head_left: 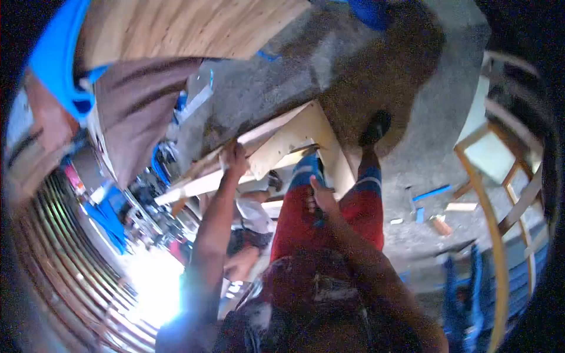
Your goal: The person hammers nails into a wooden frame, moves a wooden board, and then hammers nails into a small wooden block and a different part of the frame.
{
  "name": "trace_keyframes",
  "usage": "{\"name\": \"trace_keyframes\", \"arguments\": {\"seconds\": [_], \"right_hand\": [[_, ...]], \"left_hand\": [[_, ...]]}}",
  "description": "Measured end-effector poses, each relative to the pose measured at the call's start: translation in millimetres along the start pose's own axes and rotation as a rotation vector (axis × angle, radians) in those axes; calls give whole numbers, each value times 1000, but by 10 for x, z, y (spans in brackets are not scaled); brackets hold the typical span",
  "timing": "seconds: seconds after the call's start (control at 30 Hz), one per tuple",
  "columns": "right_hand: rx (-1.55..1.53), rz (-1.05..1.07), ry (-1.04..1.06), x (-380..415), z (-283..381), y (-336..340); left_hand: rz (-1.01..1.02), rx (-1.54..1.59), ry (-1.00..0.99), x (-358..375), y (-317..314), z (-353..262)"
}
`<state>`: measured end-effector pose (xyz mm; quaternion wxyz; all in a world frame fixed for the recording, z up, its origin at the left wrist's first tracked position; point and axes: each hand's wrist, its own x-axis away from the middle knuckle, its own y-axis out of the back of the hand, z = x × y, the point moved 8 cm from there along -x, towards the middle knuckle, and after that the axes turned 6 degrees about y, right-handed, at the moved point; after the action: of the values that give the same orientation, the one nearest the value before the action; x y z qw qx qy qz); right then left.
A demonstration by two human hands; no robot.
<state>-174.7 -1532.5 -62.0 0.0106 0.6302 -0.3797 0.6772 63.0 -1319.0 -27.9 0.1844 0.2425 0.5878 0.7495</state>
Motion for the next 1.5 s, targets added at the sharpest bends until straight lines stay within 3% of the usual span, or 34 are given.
{"name": "trace_keyframes", "arguments": {"seconds": [0.03,0.1,0.13,0.17,0.2,0.23,0.27,0.3,0.33,0.37,0.4,0.43,0.5,0.57,0.63,0.7,0.77,0.8,0.83,0.9,0.97,1.0,1.03,1.1,1.13,1.17,1.2,1.23,1.27,1.3,1.37,1.43,1.5], "right_hand": [[349,-125,56,167,314,262],[800,-291,560,348,645,719],[708,-367,617,622,838,910],[609,-430,690,850,1129,1040],[938,-468,712,942,1235,1399],[1274,-493,735,992,1302,1651],[1221,-528,633,1499,1609,1452],[587,-531,736,1420,1528,1976],[1141,-640,852,1573,1697,2387],[1688,-761,965,1665,2062,2432],[1098,-878,377,2050,2214,2252],[1199,-513,965,2210,2409,2091],[1251,-694,397,2499,2597,2134],[1358,-673,489,2340,3269,1501],[1455,-666,593,2228,3771,927],[1573,-638,689,2179,4420,263],[1659,-592,747,2069,4693,-248],[1699,-560,784,1998,4830,-524],[1730,-521,831,1870,4943,-838],[1815,-453,914,1829,5223,-1373],[1884,-365,1012,1697,5463,-1970],[1917,-321,1056,1658,5570,-2243],[1945,-270,1102,1583,5661,-2520],[1997,-146,1191,1337,5816,-3104],[2026,-107,1153,1190,5788,-3549],[2064,-79,1110,1054,5754,-4076],[2071,-19,1092,770,5811,-4416],[2068,39,1074,461,5791,-4743],[2097,177,1127,372,5570,-5238],[2120,308,1171,348,5306,-5703],[2017,387,844,12,4915,-6314],[2013,424,746,-219,4412,-6872],[2012,459,650,-460,3844,-7327]], "left_hand": [[253,281,186,-99,-177,71],[395,389,424,-278,-145,52],[222,392,397,-323,-112,5],[657,431,631,-302,-322,39],[569,260,146,-504,-43,-283],[540,444,186,-431,-198,-274],[513,396,401,-389,-405,-223],[475,330,72,-449,-484,-412],[606,386,576,-629,613,-159],[705,435,436,-628,797,-140],[641,478,679,-632,553,22],[654,542,650,-661,589,-13],[562,618,631,-667,843,-66],[449,680,977,-492,511,79],[309,833,840,-507,823,193],[351,1025,919,-425,547,172],[546,1003,923,-380,884,305],[376,922,912,-353,868,299],[551,998,886,-359,1082,416],[664,1059,912,-316,965,386],[537,1067,967,-297,881,363],[647,1100,958,-310,1061,452],[627,1107,993,-341,978,493],[537,1360,1419,-259,439,501],[134,1357,1771,-169,327,673],[-116,1378,1990,-92,221,811],[-239,1640,2056,-96,396,976],[-378,1897,2091,-59,636,1173],[-791,2441,2004,-172,655,1203],[-1265,2963,1726,-318,735,1240],[-1449,3040,1797,-360,1077,1480],[-1527,3208,1608,-411,1255,1686],[-1541,3139,1576,-357,1245,1947]]}}
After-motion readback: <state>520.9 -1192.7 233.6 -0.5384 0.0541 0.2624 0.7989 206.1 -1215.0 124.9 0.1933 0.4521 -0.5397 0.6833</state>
